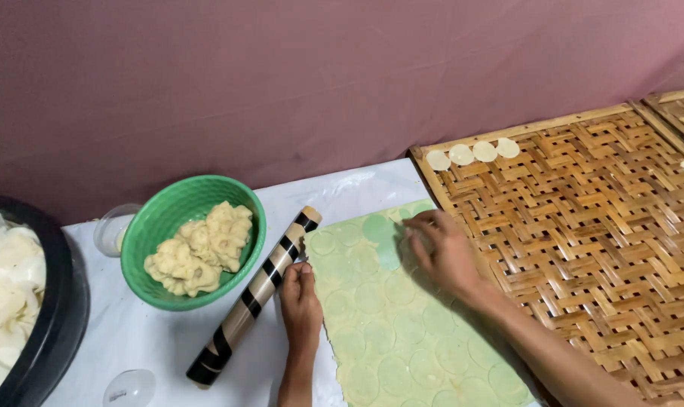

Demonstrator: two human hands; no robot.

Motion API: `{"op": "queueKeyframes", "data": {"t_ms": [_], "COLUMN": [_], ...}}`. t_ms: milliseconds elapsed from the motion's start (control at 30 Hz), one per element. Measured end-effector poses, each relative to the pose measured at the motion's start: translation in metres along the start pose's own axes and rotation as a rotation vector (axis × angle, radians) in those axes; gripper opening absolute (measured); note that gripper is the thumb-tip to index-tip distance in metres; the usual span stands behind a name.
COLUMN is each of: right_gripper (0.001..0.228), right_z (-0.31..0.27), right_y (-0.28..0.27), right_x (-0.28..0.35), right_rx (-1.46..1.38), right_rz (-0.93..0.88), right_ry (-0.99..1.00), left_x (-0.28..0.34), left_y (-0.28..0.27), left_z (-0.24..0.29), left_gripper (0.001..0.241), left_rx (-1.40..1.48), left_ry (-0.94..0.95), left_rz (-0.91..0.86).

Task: Cutting circular shapes from a sheet of dough using a small circular cutter and placing them on a woven tray.

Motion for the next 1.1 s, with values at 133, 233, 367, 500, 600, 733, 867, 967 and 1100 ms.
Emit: {"op": "queueKeyframes", "data": {"t_ms": [133, 233, 367, 500, 600, 733, 867, 967, 1100], "right_gripper": [0.038, 0.045, 0.038, 0.041, 0.036, 0.029, 0.021, 0.017, 0.015], "right_z": [-0.015, -0.044, -0.041, -0.033, -0.032, -0.042, -0.033, -0.014, 0.000], "right_y": [0.046, 0.047, 0.059, 0.067, 0.069, 0.068, 0.075, 0.086, 0.096], "right_x": [0.006, -0.002, -0.002, 0.001, 0.000, -0.005, -0.015, -0.027, -0.033], "right_rx": [0.054, 0.056, 0.221, 0.270, 0.266, 0.195, 0.014, -0.155, -0.219], "right_rz": [0.006, -0.076, 0.075, 0.117, 0.140, 0.159, 0.143, 0.053, -0.063], "right_ry": [-0.321, -0.222, -0.429, -0.475, -0.508, -0.470, -0.296, 0.008, 0.179], "left_x": [-0.003, -0.003, -0.003, -0.001, -0.005, -0.004, -0.005, -0.002, -0.004], "left_y": [0.000, -0.001, -0.001, -0.001, 0.001, 0.001, 0.001, 0.000, 0.000], "left_z": [-0.010, -0.009, -0.007, -0.002, -0.010, -0.008, -0.009, -0.005, -0.008], "left_gripper": [0.025, 0.022, 0.024, 0.024, 0.022, 0.021, 0.021, 0.021, 0.022], "left_rx": [-0.010, 0.016, 0.011, 0.023, 0.054, 0.059, 0.052, 0.044, 0.032], "left_ry": [0.005, 0.024, 0.045, 0.003, 0.034, 0.007, 0.006, 0.022, 0.028], "left_rz": [0.006, 0.007, -0.019, -0.038, -0.031, -0.026, -0.022, -0.029, -0.020]}}
Point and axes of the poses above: each hand's wrist, its own x-axis away from the middle knuckle, its own y-axis out of the palm, z = x × y, the point moved 3 cm from there along -x, towards the middle knuckle, and after that the axes turned 3 degrees about z, right-handed, at the moved point
